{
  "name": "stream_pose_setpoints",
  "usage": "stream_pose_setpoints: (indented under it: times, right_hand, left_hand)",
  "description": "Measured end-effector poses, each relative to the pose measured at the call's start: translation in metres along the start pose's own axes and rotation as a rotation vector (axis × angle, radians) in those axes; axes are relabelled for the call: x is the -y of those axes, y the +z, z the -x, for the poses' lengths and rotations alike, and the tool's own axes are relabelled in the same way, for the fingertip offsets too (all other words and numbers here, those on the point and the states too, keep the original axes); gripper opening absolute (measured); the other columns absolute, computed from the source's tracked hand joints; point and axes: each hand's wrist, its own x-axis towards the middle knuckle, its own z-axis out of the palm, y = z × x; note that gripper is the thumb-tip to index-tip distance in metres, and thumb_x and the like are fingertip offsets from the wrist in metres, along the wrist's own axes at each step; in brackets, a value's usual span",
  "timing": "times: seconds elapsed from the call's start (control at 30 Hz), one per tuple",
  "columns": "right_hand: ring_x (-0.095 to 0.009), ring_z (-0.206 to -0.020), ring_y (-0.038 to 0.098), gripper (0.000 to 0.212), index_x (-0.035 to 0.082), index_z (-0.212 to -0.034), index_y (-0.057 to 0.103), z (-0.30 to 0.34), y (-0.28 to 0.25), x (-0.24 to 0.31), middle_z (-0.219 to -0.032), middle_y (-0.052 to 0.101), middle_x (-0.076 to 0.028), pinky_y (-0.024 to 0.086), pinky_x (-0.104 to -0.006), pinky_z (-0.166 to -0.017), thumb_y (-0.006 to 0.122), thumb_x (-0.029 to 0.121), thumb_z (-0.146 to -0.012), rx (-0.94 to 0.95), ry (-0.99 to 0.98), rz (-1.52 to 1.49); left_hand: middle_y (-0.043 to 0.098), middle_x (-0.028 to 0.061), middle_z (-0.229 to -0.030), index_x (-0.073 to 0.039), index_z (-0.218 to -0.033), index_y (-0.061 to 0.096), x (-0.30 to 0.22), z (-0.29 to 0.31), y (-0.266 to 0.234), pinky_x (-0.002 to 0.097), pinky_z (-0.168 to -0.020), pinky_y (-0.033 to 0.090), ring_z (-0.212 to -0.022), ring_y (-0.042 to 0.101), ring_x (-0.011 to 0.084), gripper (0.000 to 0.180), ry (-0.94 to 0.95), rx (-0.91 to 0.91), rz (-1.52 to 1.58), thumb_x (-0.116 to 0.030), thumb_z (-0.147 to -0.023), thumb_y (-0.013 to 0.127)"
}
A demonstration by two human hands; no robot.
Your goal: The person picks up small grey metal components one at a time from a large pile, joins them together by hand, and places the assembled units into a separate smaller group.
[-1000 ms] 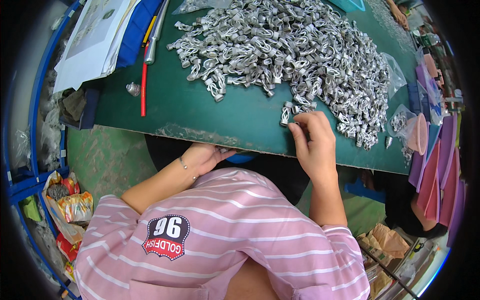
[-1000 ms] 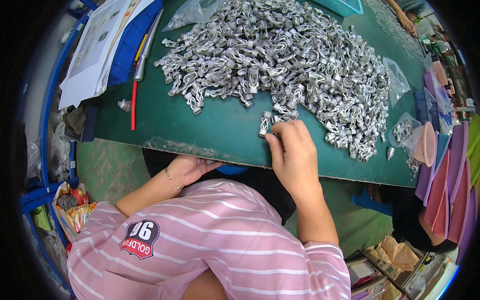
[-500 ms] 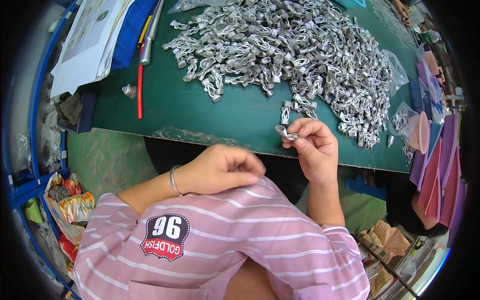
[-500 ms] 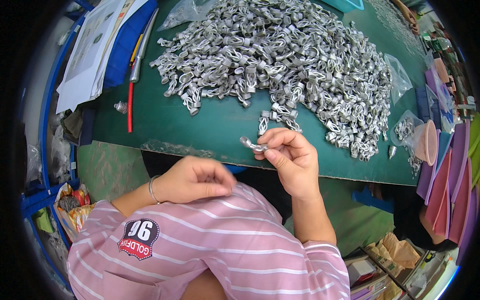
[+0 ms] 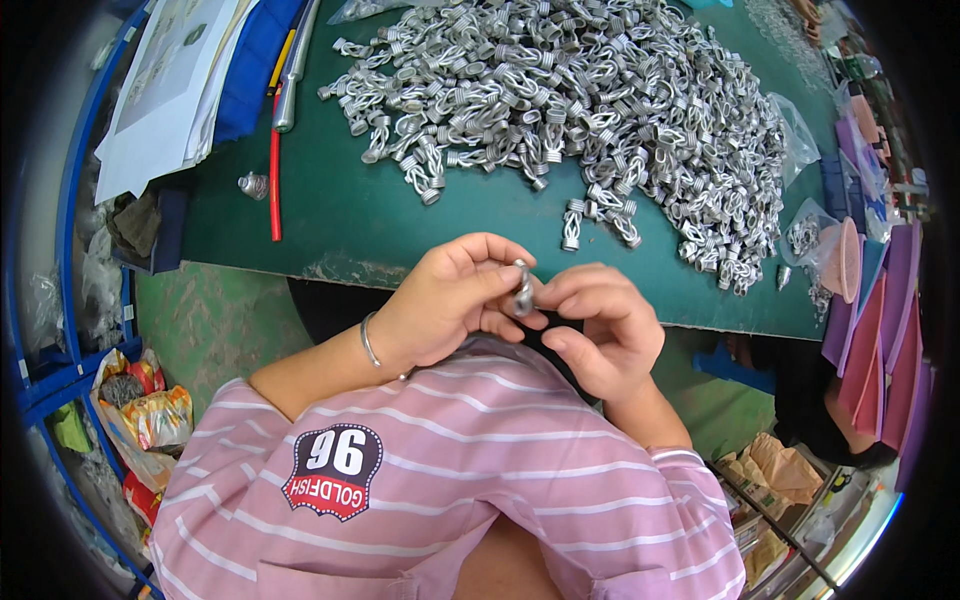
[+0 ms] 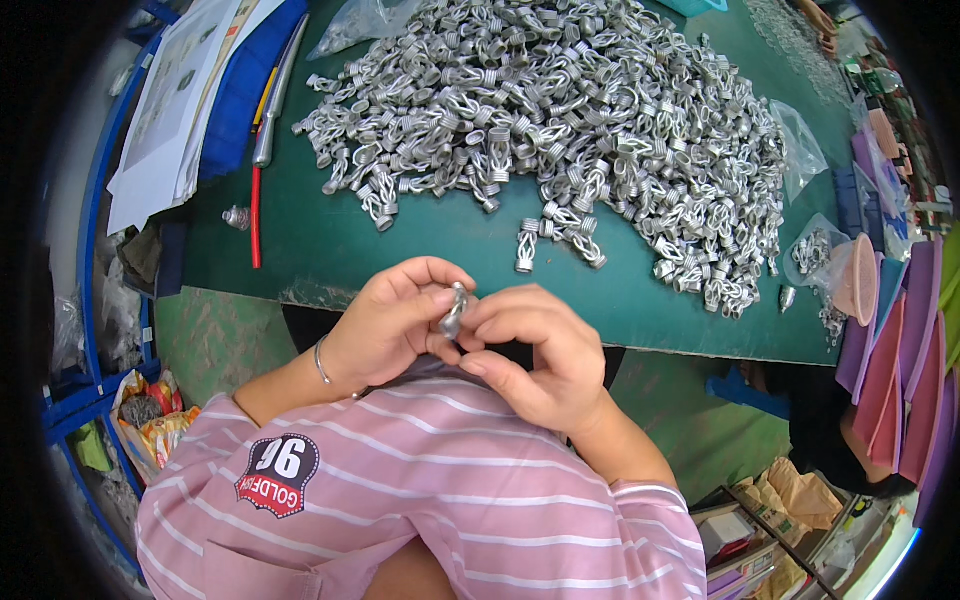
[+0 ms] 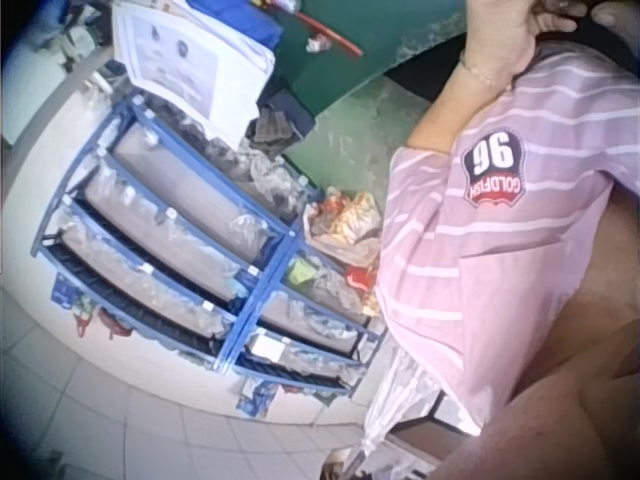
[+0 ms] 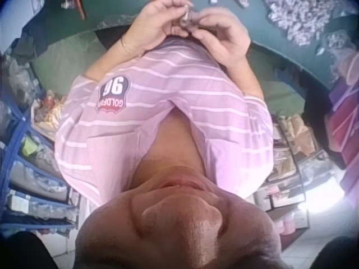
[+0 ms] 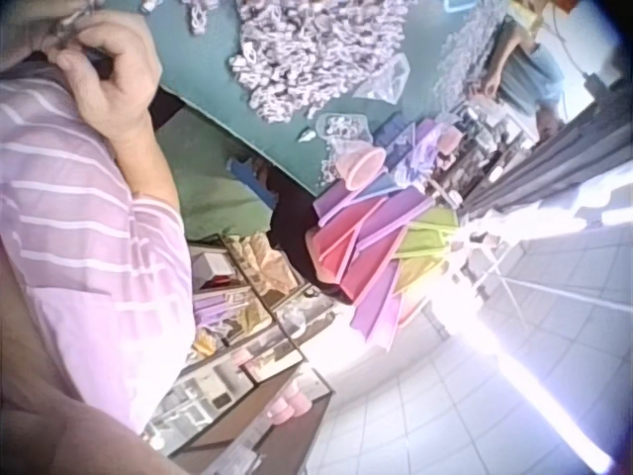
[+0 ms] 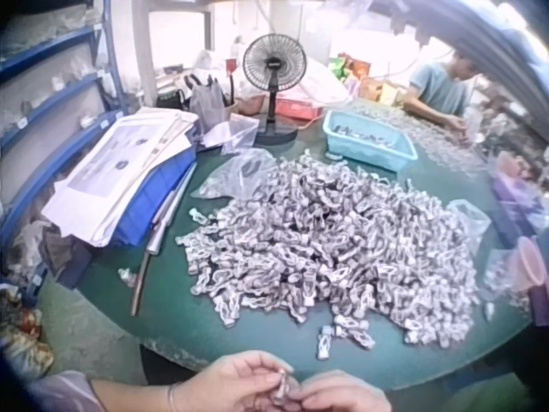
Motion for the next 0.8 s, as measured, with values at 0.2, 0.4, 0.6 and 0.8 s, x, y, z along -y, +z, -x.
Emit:
stream_pose_setpoints:
  times: [0.2, 0.4, 0.6, 0.8]
  right_hand:
    - [-0.029, -0.073, 0.052, 0.017, 0.001, -0.084, 0.059, -0.014, -0.011, -0.016, -0.083, 0.056, -0.011, 0.042, -0.0346, -0.065, 0.068, 0.001, -0.070, -0.093, 0.063, 0.902]
    - [-0.020, -0.070, 0.058, 0.011, 0.000, -0.088, 0.059, -0.011, -0.018, -0.019, -0.078, 0.059, -0.007, 0.046, -0.0288, -0.061, 0.063, 0.000, -0.078, -0.160, 0.285, 0.617]
    - [-0.011, -0.074, 0.060, 0.008, -0.005, -0.092, 0.057, 0.002, -0.007, -0.011, -0.091, 0.058, -0.008, 0.050, -0.0208, -0.064, 0.056, -0.004, -0.084, -0.161, 0.546, -0.379]
    - [-0.020, -0.076, 0.060, 0.017, -0.001, -0.086, 0.058, 0.005, -0.004, -0.016, -0.089, 0.060, -0.012, 0.049, -0.0285, -0.064, 0.062, -0.010, -0.073, -0.015, 0.183, 0.191]
  left_hand:
    - [0.048, 0.0049, -0.075, -0.006, -0.095, 0.049, -0.003, -0.003, -0.016, 0.0200, -0.040, 0.030, -0.053, 0.043, 0.0097, 0.013, -0.089, 0.215, 0.280, -0.017, -0.090, 0.048]
    - [0.047, 0.0002, -0.072, -0.003, -0.096, 0.050, -0.006, 0.002, -0.002, 0.0178, -0.042, 0.030, -0.052, 0.040, 0.0051, 0.014, 0.055, -0.016, 0.010, -0.008, -0.085, 0.058]
    - [0.054, 0.0016, -0.077, 0.000, -0.105, 0.051, -0.006, 0.000, 0.004, 0.0167, -0.047, 0.038, -0.056, 0.046, 0.0038, 0.025, 0.247, -0.099, -0.269, -0.004, -0.083, 0.062]
    - [0.054, 0.0038, -0.084, 0.000, -0.103, 0.053, -0.003, 0.001, 0.005, 0.0169, -0.057, 0.041, -0.070, 0.051, 0.0058, 0.033, 0.357, -0.051, -0.255, 0.003, -0.074, 0.069]
